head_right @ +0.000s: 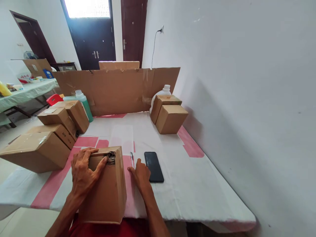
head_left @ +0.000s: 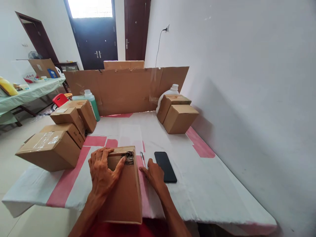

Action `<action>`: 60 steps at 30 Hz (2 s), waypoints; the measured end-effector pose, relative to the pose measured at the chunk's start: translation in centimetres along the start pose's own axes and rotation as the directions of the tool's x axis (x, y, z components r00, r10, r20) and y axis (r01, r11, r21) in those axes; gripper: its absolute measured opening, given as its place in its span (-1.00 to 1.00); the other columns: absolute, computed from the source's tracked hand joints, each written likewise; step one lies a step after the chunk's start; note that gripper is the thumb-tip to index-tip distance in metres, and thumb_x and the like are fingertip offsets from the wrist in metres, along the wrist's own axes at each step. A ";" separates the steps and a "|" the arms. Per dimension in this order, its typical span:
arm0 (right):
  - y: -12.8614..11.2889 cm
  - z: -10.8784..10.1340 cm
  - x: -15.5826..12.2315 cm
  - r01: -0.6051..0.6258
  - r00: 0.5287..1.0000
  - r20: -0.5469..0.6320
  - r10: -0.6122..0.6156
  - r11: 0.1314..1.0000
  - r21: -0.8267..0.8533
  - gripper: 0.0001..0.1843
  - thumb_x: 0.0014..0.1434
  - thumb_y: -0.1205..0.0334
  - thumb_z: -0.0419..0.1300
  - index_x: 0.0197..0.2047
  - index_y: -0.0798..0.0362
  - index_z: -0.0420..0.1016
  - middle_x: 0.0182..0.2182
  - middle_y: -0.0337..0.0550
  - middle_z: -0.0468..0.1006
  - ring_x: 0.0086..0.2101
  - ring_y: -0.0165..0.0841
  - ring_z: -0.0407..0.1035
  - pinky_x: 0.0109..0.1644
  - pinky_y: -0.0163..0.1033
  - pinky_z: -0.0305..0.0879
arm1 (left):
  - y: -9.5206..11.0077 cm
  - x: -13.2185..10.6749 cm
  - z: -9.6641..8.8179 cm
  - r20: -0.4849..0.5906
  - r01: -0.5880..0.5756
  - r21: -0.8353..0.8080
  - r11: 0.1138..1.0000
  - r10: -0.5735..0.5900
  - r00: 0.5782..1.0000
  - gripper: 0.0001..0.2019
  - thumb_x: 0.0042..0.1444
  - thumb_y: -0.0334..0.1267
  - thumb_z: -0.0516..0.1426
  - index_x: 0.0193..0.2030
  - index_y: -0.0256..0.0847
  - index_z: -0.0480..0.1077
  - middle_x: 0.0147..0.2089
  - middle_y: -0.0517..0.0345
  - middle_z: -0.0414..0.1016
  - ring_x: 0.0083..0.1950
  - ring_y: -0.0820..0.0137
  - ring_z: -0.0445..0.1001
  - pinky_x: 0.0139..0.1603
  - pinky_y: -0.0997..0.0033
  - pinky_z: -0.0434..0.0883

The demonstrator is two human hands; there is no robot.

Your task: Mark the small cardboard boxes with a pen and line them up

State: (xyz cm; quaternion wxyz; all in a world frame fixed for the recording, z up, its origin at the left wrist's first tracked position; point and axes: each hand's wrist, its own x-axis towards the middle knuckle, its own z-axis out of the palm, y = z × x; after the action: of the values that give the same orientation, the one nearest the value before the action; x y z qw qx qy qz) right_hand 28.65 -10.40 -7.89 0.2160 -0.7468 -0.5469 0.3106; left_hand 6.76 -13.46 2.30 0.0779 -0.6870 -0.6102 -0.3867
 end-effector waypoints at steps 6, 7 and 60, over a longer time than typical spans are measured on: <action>0.5 0.2 0.4 0.050 0.999 -0.003 -0.050 0.977 0.206 -0.65 0.13 0.18 0.33 -0.54 -0.03 0.25 -0.56 -0.15 0.50 -0.35 -0.17 0.51 -0.24 -0.19 0.26 | 0.2 -0.4 0.0 0.035 -0.047 0.010 0.999 0.047 0.998 -0.36 0.04 0.25 0.33 0.09 -0.17 0.42 0.11 -0.12 0.50 0.16 -0.06 0.40 0.19 -0.07 0.31; 0.5 -0.3 0.2 0.067 0.998 -0.012 -0.067 0.959 0.275 -0.63 0.15 0.07 0.31 -0.53 -0.04 0.24 -0.61 -0.20 0.45 -0.43 -0.21 0.47 -0.30 -0.21 0.25 | 0.1 -0.4 -0.1 0.053 -0.048 0.013 0.999 0.047 0.998 -0.30 -0.01 0.28 0.34 0.11 -0.17 0.40 0.13 -0.14 0.49 0.17 -0.08 0.40 0.21 -0.08 0.30; 4.5 -5.4 -0.1 -0.279 0.940 -0.235 0.249 0.955 -0.105 -0.36 -0.06 0.04 0.49 0.01 0.21 0.47 0.09 0.43 0.49 0.17 0.27 0.36 0.12 0.19 0.32 | 0.6 0.0 1.3 0.096 -0.032 0.087 0.996 0.023 0.995 -0.25 0.02 0.41 0.22 0.09 -0.21 0.40 0.10 -0.23 0.48 0.18 -0.17 0.36 0.25 -0.16 0.23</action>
State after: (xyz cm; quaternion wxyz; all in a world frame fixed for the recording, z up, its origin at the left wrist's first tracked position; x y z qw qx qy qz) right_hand 35.46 -11.82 -7.01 0.1795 -0.8561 -0.4346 0.2145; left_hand 7.84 -12.87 1.65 0.0846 -0.7089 -0.6202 -0.3251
